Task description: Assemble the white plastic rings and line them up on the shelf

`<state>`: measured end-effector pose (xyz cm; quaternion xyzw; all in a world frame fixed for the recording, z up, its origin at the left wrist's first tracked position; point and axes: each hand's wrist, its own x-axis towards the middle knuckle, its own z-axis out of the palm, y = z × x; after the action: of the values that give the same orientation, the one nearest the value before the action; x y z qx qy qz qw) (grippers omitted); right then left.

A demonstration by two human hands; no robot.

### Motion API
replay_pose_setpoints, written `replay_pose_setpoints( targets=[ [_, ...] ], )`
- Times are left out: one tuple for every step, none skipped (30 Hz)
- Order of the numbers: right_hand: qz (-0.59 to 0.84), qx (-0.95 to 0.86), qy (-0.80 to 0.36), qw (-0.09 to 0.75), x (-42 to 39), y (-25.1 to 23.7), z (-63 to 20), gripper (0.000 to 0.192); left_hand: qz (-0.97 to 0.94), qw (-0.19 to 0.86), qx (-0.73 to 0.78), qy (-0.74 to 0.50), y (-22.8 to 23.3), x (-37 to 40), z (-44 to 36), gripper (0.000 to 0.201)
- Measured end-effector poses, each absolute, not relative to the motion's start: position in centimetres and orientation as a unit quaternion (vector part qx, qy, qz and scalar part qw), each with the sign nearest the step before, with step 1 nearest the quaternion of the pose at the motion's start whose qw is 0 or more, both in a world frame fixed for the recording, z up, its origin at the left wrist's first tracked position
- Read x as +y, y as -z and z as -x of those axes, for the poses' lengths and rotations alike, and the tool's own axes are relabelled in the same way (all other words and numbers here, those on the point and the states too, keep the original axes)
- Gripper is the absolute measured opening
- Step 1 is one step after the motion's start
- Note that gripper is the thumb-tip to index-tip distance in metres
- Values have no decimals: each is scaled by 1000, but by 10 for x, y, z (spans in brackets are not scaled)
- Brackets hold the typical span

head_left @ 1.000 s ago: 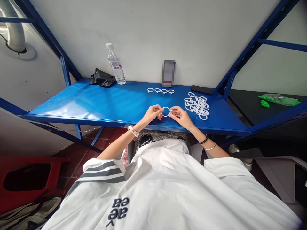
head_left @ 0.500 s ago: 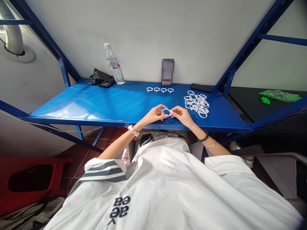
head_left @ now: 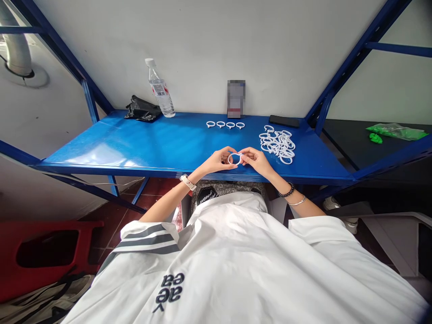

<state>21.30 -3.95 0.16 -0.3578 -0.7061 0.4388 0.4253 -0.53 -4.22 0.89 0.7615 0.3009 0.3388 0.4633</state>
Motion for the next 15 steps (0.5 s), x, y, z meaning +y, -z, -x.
replay_pose_setpoints(
  targets=[
    [358, -707, -440, 424, -40, -2, -213, 42, -762, 461, 303, -340, -9, -43, 5, 52],
    [358, -708, -441, 420, -40, -2, -213, 42, -762, 458, 305, -342, -9, -43, 5, 52],
    [358, -709, -442, 417, -40, -2, -213, 43, -761, 457, 308, -344, -9, -43, 5, 52],
    [358, -710, -444, 413, -39, -2, -213, 44, -760, 455, 310, -346, -10, -43, 5, 52],
    [356, -712, -447, 408, -39, -1, -213, 44, -758, 454, 312, -349, -10, -44, 4, 51],
    [353, -712, -452, 405, -38, 0, -214, 44, -757, 453, 313, -352, -10, -44, 4, 51],
    [349, -713, -457, 402, -38, 1, -214, 45, -756, 452, 314, -355, -10, -44, 4, 50],
    [345, -713, -461, 400, -37, 2, -214, 45, -755, 449, 316, -358, -10, -45, 3, 50],
    [341, -713, -466, 399, -36, 3, -215, 45, -755, 446, 317, -361, -10, -45, 3, 50],
    [336, -713, -468, 398, -35, 4, -215, 45, -755, 441, 320, -366, -10, -45, 3, 50],
    [333, -714, -470, 398, -34, 5, -215, 45, -755, 435, 322, -371, -10, -45, 3, 49],
    [331, -715, -471, 396, -33, 6, -216, 46, -755, 427, 324, -377, -10, -45, 2, 49],
    [330, -716, -472, 394, -33, 7, -216, 46, -755, 419, 326, -384, -9, -45, 2, 48],
    [331, -717, -472, 392, -32, 8, -216, 46, -757, 410, 327, -390, -9, -45, 2, 48],
    [333, -716, -473, 390, -31, 9, -216, 46, -759, 399, 329, -395, -9, -45, 2, 48]
  ],
)
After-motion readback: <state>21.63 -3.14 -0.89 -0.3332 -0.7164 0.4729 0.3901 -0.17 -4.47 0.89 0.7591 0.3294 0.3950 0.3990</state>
